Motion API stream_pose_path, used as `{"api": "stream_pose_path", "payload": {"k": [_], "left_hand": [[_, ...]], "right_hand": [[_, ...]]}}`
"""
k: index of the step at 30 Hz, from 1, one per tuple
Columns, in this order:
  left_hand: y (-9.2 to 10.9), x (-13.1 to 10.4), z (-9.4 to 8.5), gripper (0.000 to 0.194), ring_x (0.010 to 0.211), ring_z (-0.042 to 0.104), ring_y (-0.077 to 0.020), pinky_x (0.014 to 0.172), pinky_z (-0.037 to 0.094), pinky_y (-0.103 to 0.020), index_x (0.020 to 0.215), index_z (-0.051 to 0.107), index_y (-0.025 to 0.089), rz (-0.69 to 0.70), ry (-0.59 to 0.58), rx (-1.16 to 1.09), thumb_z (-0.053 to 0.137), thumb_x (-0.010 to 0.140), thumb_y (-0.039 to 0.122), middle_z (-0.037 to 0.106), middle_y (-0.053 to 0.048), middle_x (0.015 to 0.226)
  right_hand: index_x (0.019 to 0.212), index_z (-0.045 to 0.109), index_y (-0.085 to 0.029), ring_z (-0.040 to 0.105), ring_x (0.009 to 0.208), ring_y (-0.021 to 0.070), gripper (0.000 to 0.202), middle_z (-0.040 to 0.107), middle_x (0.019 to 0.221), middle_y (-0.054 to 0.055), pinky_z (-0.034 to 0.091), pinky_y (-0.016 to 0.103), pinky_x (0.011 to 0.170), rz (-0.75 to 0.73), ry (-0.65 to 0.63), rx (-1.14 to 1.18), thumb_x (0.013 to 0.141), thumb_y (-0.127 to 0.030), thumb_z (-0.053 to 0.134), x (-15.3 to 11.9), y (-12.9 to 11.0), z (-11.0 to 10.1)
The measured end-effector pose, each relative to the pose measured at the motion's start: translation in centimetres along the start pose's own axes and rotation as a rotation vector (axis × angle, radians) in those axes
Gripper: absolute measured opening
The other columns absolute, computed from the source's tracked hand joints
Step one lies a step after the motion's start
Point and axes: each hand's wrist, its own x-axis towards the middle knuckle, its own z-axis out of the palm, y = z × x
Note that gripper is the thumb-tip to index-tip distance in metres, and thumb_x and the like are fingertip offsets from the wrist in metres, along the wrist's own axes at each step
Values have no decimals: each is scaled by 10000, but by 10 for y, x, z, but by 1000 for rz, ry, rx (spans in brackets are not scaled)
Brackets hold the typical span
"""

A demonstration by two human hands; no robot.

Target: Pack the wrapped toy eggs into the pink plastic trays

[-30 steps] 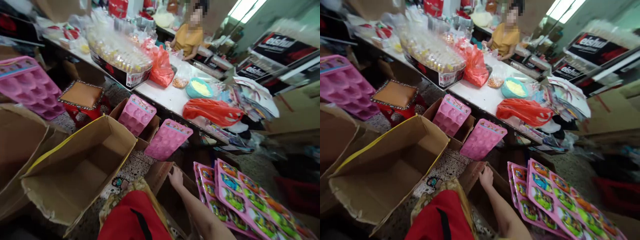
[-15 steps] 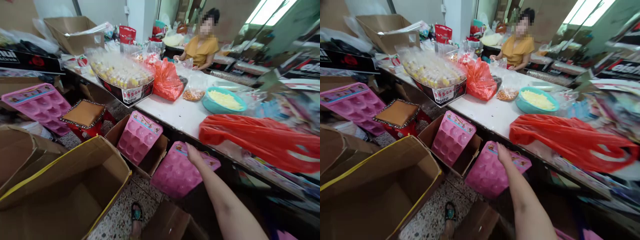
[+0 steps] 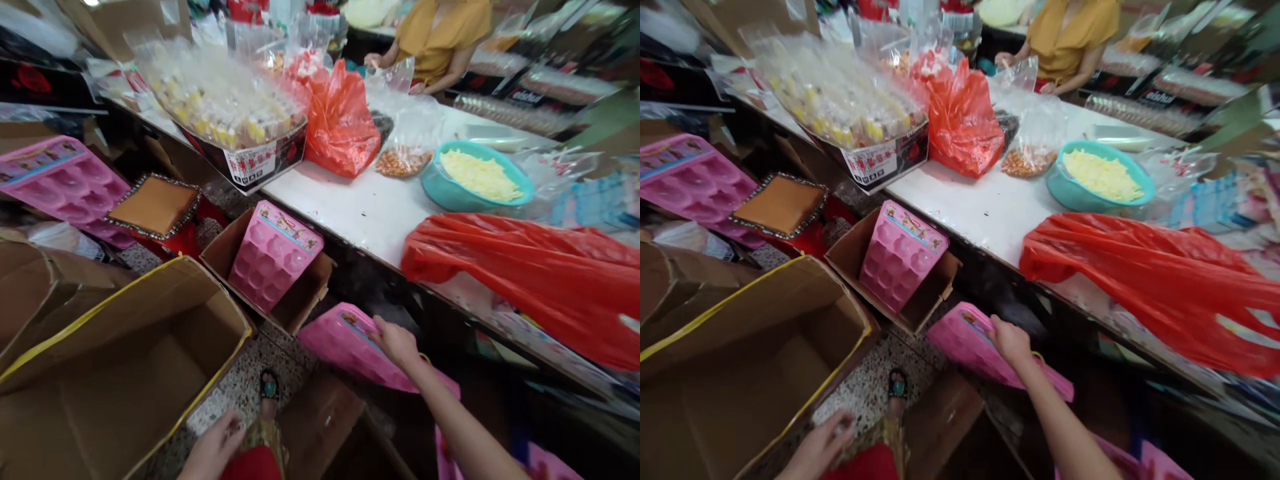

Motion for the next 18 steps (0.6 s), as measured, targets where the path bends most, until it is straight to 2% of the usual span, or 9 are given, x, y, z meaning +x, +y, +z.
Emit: {"api": "stream_pose_path", "payload": {"k": [1,2,4,6,8,10,12,15,18], "left_hand": [[19,8,24,365,983,641,-262,888,503,-377,909,682,249,49,-100,-27,759,671,515,686,-19,937],[41,16,51,433,1021,630,-267,936,474,-377,968,676,235,127,-234,-85,742,674,545,686,-52,991],[88,31,109,694,1157,571,-275,974,444,-382,1255,545,204,121,-390,-284,710,698,584,585,-157,1266],[131,41,161,936,1223,530,-282,975,443,-403,1452,295,203,67,-490,-462,740,701,540,466,-221,1395],[158,48,197,1049,1212,545,-270,983,446,-397,1493,155,184,86,-505,-637,789,694,427,451,-248,1403],[169,51,217,1005,1174,578,-251,987,446,-368,1487,159,146,158,-509,-757,783,714,293,484,-245,1376],[168,51,224,920,1133,604,-239,961,453,-345,1479,186,106,197,-530,-786,732,743,188,520,-234,1344],[162,49,221,914,1049,645,-230,913,498,-339,1469,224,97,156,-534,-759,739,716,152,590,-211,1264],[160,52,217,879,950,671,-222,797,562,-334,1423,342,182,110,-601,-727,786,665,223,643,-148,1190]], "right_hand": [[980,568,-248,641,841,241,210,679,892,65,363,289,633,38,24,50,911,-423,474,-16,-7,4],[960,557,-244,644,837,243,223,682,889,64,362,286,625,78,43,120,908,-443,471,-29,-16,10],[937,540,-239,647,806,240,225,684,855,52,370,281,613,144,43,314,878,-454,514,-48,-34,23],[976,532,-233,650,805,228,244,684,854,34,407,282,645,109,-6,562,815,-403,599,-56,-48,37],[1092,506,-219,647,896,225,465,683,964,37,455,297,748,-3,-46,869,694,-335,716,-57,-52,49],[1226,435,-201,621,1013,231,762,651,1114,62,467,327,866,-128,-110,1169,566,-300,803,-55,-47,57],[1301,370,-194,601,1059,238,946,617,1186,77,473,359,907,-194,-224,1365,494,-311,849,-53,-38,60],[1296,396,-196,597,1057,236,989,612,1179,68,476,372,919,-245,-371,1466,445,-296,889,-51,-25,59],[1243,462,-191,588,1077,237,933,621,1165,64,453,376,965,-273,-432,1514,428,-290,905,-46,-18,56]]}}
